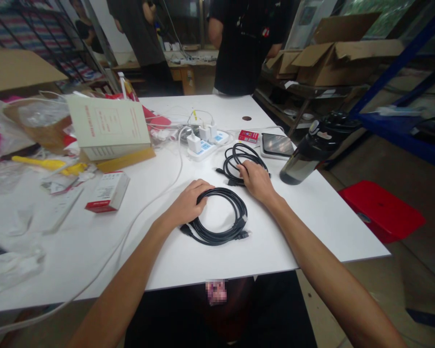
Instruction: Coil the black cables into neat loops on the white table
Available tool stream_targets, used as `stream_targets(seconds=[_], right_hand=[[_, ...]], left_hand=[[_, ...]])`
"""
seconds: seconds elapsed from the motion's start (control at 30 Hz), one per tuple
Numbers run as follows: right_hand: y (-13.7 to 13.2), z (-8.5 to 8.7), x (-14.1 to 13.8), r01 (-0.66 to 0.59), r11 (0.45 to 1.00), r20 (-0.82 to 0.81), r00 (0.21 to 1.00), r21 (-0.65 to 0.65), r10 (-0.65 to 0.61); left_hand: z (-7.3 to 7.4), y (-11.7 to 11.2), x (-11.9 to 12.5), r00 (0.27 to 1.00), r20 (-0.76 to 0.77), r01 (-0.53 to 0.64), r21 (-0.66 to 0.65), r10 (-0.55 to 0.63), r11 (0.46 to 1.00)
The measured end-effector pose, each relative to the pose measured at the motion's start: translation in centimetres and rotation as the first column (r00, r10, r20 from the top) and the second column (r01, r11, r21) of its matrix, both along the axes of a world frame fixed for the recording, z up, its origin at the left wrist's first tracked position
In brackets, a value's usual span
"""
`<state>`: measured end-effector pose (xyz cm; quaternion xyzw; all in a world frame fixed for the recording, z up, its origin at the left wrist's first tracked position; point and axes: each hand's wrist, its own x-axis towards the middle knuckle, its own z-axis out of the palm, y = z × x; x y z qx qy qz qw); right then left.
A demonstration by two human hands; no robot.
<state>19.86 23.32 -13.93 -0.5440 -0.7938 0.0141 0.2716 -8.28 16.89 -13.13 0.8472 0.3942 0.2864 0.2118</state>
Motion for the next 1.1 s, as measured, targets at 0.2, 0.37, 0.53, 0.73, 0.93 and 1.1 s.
stream_targets(seconds=[0.2,0.37,0.53,0.73,0.93,1.1], right_hand=[[-0.1,2.8,-0.2,0.094,0.992,-0.543,0.839,0.086,-0.033],[-1.0,10.2,-1.3,0.153,0.963,-0.882,0.452,0.221,0.131],[-4.0,18.0,-2.6,-0.003,0.944,-0.9,0.3,0.33,0.316],[-8.5,19.1,-6.1,-0.153,0.945,-0.909,0.265,0.29,0.322],[-10.6,13.6,-8.8,-0.258,0.965,-0.939,0.322,0.037,0.122],[-11.0,10.4,-9.3,-0.304,0.95,-0.953,0.303,-0.075,0.021]], left_hand=[[-0.3,0.1,-0.1,1.0,0.001,-0.006,0.041,0.006,0.999],[0.6,-0.2,0.3,0.987,0.16,-0.038,0.104,0.021,0.994],[1.7,-0.6,0.3,0.892,0.452,0.01,-0.07,0.023,0.997],[2.7,-0.8,0.1,0.626,0.779,0.27,-0.27,0.045,0.924],[3.6,-1.4,-0.2,0.514,0.847,0.351,-0.355,0.138,0.867],[3.5,-1.1,-0.6,0.519,0.823,0.384,-0.464,0.229,0.798]])
